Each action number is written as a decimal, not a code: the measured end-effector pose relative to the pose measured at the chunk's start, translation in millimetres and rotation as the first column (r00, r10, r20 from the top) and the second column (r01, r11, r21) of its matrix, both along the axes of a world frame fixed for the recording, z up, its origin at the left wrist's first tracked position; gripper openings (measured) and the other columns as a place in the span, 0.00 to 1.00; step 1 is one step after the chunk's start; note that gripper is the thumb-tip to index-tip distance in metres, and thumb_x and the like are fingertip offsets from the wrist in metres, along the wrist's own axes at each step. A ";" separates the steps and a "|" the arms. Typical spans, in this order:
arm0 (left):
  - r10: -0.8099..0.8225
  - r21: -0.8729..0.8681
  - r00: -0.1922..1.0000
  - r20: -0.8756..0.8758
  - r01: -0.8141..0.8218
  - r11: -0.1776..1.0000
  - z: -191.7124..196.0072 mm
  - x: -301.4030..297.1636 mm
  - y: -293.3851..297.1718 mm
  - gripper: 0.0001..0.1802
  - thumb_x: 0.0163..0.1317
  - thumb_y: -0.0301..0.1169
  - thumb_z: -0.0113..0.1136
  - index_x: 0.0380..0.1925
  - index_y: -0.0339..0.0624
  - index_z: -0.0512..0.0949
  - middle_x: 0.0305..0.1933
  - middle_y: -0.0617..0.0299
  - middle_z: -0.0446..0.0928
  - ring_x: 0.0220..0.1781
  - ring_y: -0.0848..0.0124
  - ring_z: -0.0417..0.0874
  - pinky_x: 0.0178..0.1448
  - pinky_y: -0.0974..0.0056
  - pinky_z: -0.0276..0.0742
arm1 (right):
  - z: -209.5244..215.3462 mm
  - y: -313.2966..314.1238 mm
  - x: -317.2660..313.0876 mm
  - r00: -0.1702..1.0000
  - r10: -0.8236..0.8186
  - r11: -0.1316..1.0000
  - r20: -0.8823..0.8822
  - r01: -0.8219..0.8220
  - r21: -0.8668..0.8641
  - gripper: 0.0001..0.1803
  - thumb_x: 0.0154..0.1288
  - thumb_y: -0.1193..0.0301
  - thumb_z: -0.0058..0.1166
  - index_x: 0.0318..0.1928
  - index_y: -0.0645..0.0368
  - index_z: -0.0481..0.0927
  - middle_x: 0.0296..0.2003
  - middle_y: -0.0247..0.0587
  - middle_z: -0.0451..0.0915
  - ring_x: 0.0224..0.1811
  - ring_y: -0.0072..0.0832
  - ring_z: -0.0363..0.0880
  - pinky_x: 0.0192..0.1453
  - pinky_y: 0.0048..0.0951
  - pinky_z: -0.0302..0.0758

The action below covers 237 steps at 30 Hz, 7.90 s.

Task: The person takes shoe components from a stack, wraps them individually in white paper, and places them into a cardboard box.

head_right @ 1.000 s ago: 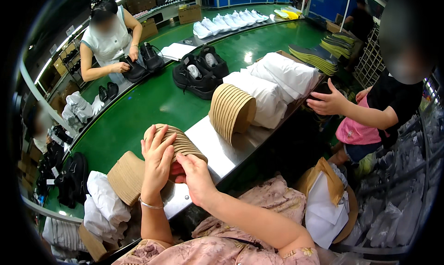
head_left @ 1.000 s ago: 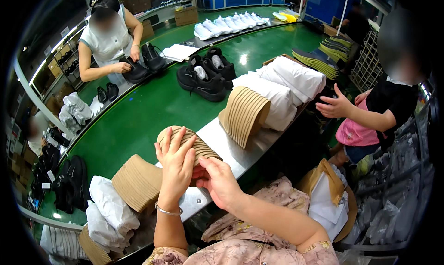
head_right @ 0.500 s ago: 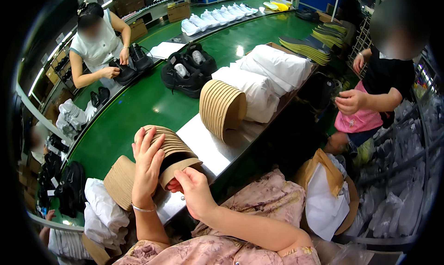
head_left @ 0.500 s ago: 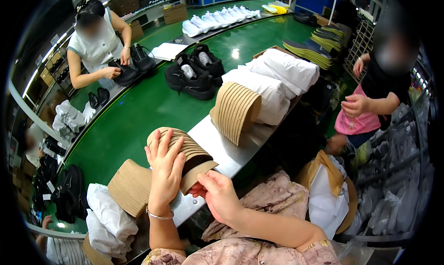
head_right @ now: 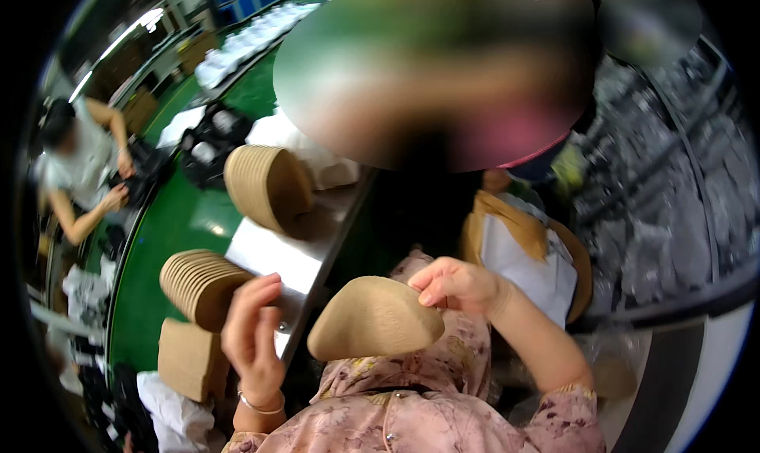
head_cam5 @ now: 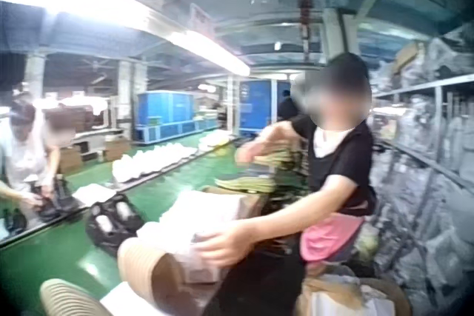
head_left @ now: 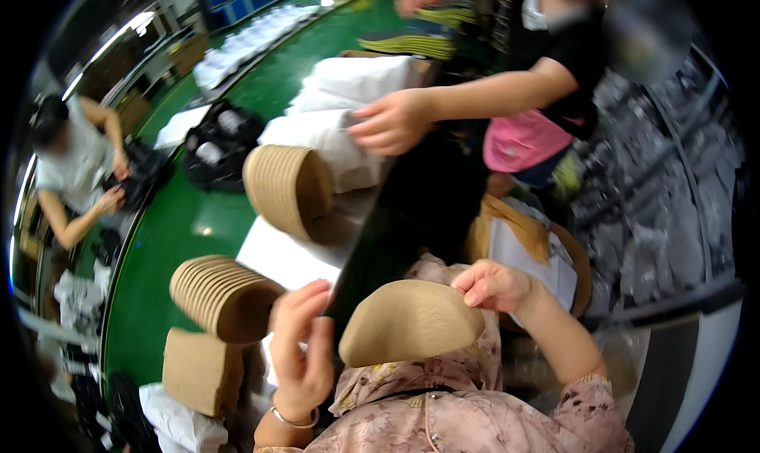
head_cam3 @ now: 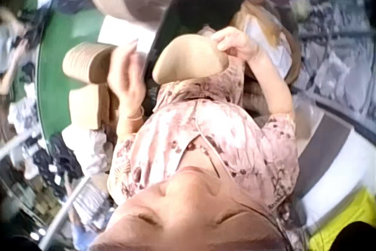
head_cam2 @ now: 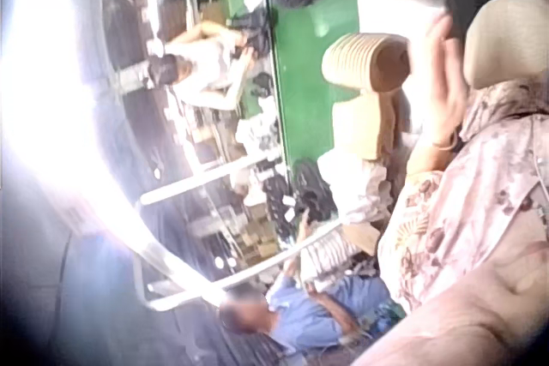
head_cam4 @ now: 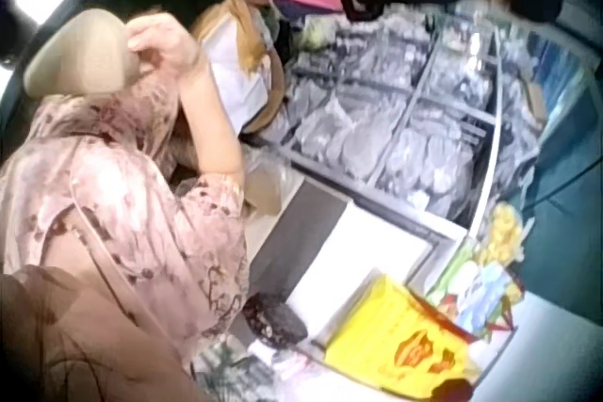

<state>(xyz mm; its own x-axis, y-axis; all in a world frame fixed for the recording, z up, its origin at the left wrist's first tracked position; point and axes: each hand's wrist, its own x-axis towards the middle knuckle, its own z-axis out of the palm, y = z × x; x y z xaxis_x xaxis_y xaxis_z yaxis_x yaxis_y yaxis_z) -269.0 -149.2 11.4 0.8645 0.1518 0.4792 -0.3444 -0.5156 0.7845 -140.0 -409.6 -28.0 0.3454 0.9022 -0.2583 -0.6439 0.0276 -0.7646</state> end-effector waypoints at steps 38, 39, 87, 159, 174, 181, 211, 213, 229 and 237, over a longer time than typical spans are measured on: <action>-0.639 -0.681 0.288 -0.714 -0.501 0.535 -210.3 99.2 -151.8 0.24 0.67 0.46 0.44 0.55 0.41 0.68 0.55 0.58 0.72 0.56 0.62 0.72 0.59 0.56 0.67 | -379.8 -308.0 55.9 0.141 -0.341 -0.631 0.930 0.699 -0.337 0.08 0.51 0.74 0.55 0.34 0.55 0.81 0.41 0.49 0.78 0.44 0.45 0.75 0.48 0.38 0.73; -0.654 -0.687 0.254 -0.712 -0.445 0.575 -222.8 100.4 -145.4 0.28 0.68 0.50 0.40 0.60 0.43 0.63 0.61 0.56 0.68 0.61 0.58 0.68 0.63 0.51 0.63 | -376.1 -317.0 64.6 0.208 -0.220 -0.611 0.953 0.732 -0.301 0.09 0.51 0.74 0.54 0.36 0.54 0.82 0.45 0.49 0.75 0.47 0.45 0.72 0.50 0.37 0.72; -0.581 -0.781 0.561 -0.590 -0.214 0.587 -198.8 77.2 -137.9 0.23 0.61 0.37 0.58 0.51 0.34 0.68 0.50 0.55 0.74 0.48 0.68 0.76 0.49 0.64 0.74 | -129.8 -56.7 -107.0 0.082 0.155 0.773 0.984 0.610 -0.173 0.13 0.48 0.78 0.52 0.37 0.59 0.81 0.29 0.39 0.71 0.34 0.30 0.73 0.44 0.33 0.62; -0.888 -0.969 0.448 -0.104 -0.248 -0.012 -229.7 107.7 -132.6 0.23 0.68 0.39 0.44 0.60 0.41 0.64 0.59 0.59 0.70 0.57 0.65 0.73 0.60 0.61 0.71 | -104.0 -61.4 -53.8 0.606 -0.177 0.656 0.775 0.660 -0.367 0.26 0.60 0.57 0.52 0.56 0.56 0.70 0.64 0.55 0.53 0.66 0.53 0.52 0.66 0.51 0.55; -0.899 -0.903 0.312 -0.309 -0.393 0.174 -298.1 68.9 -156.0 0.23 0.67 0.44 0.44 0.58 0.46 0.67 0.59 0.61 0.70 0.58 0.64 0.72 0.59 0.58 0.72 | -179.5 -63.8 -67.4 0.595 0.346 0.465 0.726 0.564 -0.683 0.39 0.54 0.49 0.54 0.64 0.49 0.61 0.69 0.55 0.36 0.69 0.66 0.33 0.65 0.61 0.52; -0.894 -0.893 0.429 -0.129 -0.442 -0.083 -266.0 88.7 -117.2 0.32 0.65 0.53 0.42 0.58 0.38 0.67 0.60 0.54 0.69 0.61 0.60 0.69 0.63 0.54 0.65 | -195.2 -63.1 -70.2 0.650 0.229 0.457 0.725 0.585 -0.670 0.41 0.53 0.49 0.54 0.67 0.43 0.57 0.70 0.50 0.30 0.70 0.63 0.26 0.63 0.67 0.49; -0.409 -0.418 0.340 -0.847 0.050 0.907 -280.8 59.2 -161.4 0.24 0.59 0.41 0.56 0.38 0.25 0.71 0.29 0.47 0.76 0.29 0.62 0.78 0.33 0.61 0.74 | -209.9 -43.3 -100.5 0.746 0.132 0.345 0.653 0.583 -0.735 0.39 0.57 0.52 0.49 0.69 0.37 0.50 0.71 0.47 0.30 0.70 0.60 0.33 0.63 0.65 0.45; -0.360 -0.314 0.462 -0.810 0.176 0.933 -311.4 39.2 -156.8 0.26 0.57 0.42 0.57 0.39 0.23 0.70 0.38 0.38 0.74 0.41 0.49 0.75 0.45 0.55 0.71 | -198.2 -40.9 -112.2 0.699 0.158 0.372 0.698 0.612 -0.697 0.39 0.56 0.55 0.50 0.68 0.38 0.52 0.70 0.50 0.30 0.70 0.61 0.32 0.63 0.67 0.45; -0.534 -0.535 0.136 -0.834 0.032 0.844 -262.6 38.2 -160.8 0.47 0.52 0.43 0.66 0.59 0.20 0.53 0.53 0.40 0.67 0.49 0.61 0.74 0.48 0.66 0.74 | -208.3 -62.0 -155.7 0.714 -0.228 0.429 0.662 0.684 -0.590 0.37 0.63 0.50 0.48 0.68 0.45 0.53 0.69 0.55 0.36 0.72 0.50 0.37 0.70 0.41 0.46; -0.598 -0.597 -0.003 -0.802 -0.060 0.800 -266.1 51.5 -165.7 0.44 0.46 0.38 0.72 0.54 0.20 0.59 0.51 0.43 0.69 0.49 0.60 0.74 0.46 0.61 0.77 | -252.5 -91.1 -121.4 0.719 -0.420 0.239 0.553 0.676 -0.697 0.38 0.63 0.45 0.39 0.65 0.59 0.58 0.55 0.65 0.64 0.59 0.56 0.61 0.64 0.43 0.57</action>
<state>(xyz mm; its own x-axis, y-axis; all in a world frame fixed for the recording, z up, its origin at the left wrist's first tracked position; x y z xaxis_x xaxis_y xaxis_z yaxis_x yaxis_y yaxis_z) -217.5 -314.9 -254.8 0.4669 -0.3732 -0.8017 0.8149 -0.1706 0.5539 -261.4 -500.6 -280.5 0.8170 -0.1552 -0.5553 -0.5669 -0.3918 -0.7246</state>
